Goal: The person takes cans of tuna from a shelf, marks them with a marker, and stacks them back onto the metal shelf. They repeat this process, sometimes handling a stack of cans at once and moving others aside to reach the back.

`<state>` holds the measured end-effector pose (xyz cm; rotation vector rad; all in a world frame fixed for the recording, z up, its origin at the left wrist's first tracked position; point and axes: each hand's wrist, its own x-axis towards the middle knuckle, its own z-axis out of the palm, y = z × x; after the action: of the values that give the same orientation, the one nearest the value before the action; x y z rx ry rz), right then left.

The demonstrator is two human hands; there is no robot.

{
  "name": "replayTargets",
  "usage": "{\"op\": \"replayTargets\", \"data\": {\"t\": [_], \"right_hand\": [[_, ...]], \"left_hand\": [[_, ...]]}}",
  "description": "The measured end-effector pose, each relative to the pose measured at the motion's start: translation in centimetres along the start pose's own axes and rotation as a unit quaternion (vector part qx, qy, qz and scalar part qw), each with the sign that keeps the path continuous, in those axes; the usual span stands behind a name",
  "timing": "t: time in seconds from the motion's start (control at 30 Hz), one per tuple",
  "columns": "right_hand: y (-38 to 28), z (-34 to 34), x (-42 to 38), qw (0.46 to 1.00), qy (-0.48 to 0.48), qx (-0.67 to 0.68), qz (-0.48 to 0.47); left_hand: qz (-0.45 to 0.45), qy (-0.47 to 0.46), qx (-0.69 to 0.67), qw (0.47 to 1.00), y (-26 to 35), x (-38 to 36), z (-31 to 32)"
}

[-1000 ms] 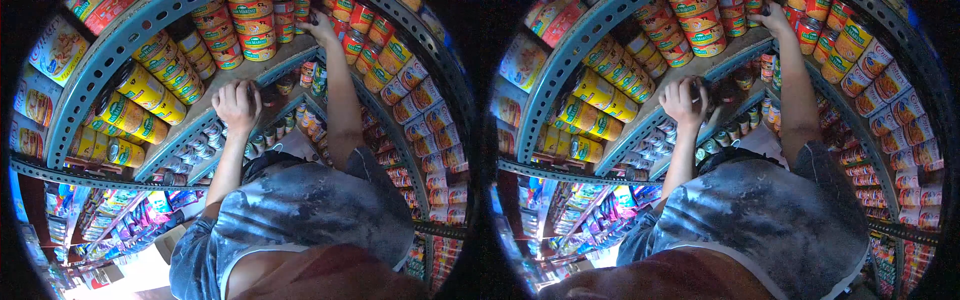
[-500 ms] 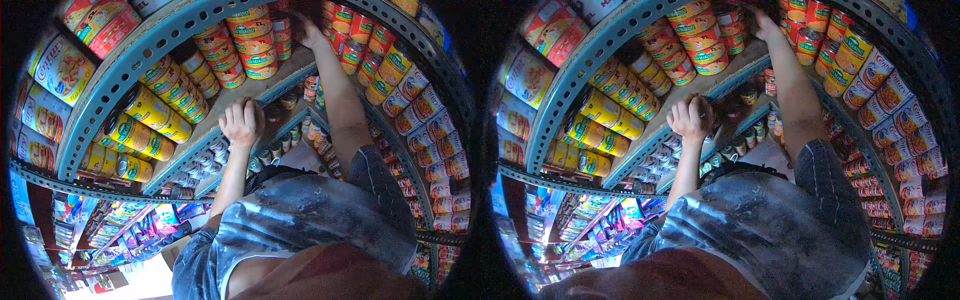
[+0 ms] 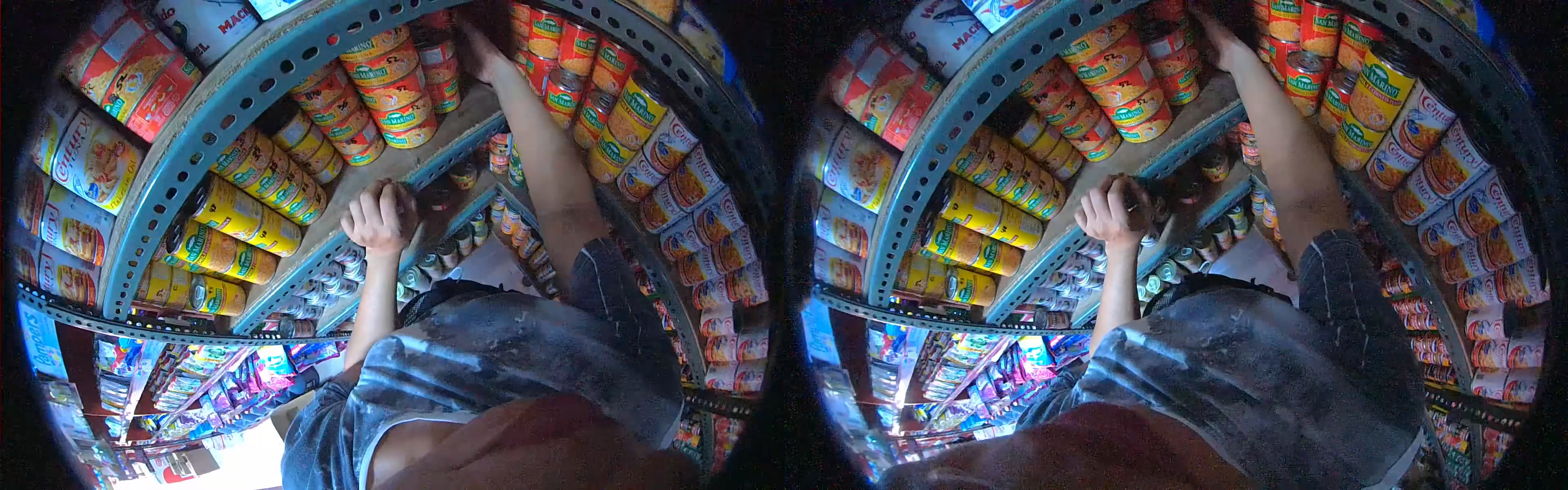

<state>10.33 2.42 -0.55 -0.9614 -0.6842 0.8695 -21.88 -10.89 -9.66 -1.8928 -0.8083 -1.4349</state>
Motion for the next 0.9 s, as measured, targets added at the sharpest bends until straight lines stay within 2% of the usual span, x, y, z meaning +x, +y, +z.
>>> {"op": "replayTargets", "data": {"t": [0.13,0.17,0.2,0.23,0.27,0.43,0.63,0.8,0.9], "right_hand": [[-1.2,1.0,-0.3,0.986,0.148,-0.073,0.005],[-0.3,0.0,2.2,0.987,0.145,-0.072,0.009],[1.2,-1.8,6.4,0.997,-0.048,0.063,-0.020],[2.5,-2.8,8.8,0.950,-0.237,0.196,-0.048],[2.1,-2.9,8.6,0.947,-0.249,0.193,-0.060],[0.5,-0.8,6.1,0.969,-0.127,0.085,-0.194],[-0.6,1.2,2.2,0.915,-0.028,-0.030,-0.402],[-0.9,2.2,-0.9,0.862,-0.013,-0.063,-0.503],[-0.7,3.1,-2.9,0.847,-0.025,-0.065,-0.526]], "left_hand": [[0.002,-0.001,0.021,1.000,-0.1,-0.2,0.3],[0.000,0.002,0.016,1.000,-0.1,-0.3,0.3],[-0.001,-0.003,0.020,1.000,-0.1,-0.3,0.3],[0.002,0.001,0.017,1.000,-0.1,-0.2,0.3],[0.004,0.004,0.015,1.000,-0.1,-0.2,0.2],[-0.001,0.004,0.016,1.000,-0.1,-0.2,0.3],[-0.011,-0.018,0.037,0.999,-0.1,-0.5,0.1],[-0.024,-0.017,0.022,0.999,0.4,0.0,-0.2],[-0.053,-0.032,-0.004,0.998,0.6,0.6,-0.8]]}}
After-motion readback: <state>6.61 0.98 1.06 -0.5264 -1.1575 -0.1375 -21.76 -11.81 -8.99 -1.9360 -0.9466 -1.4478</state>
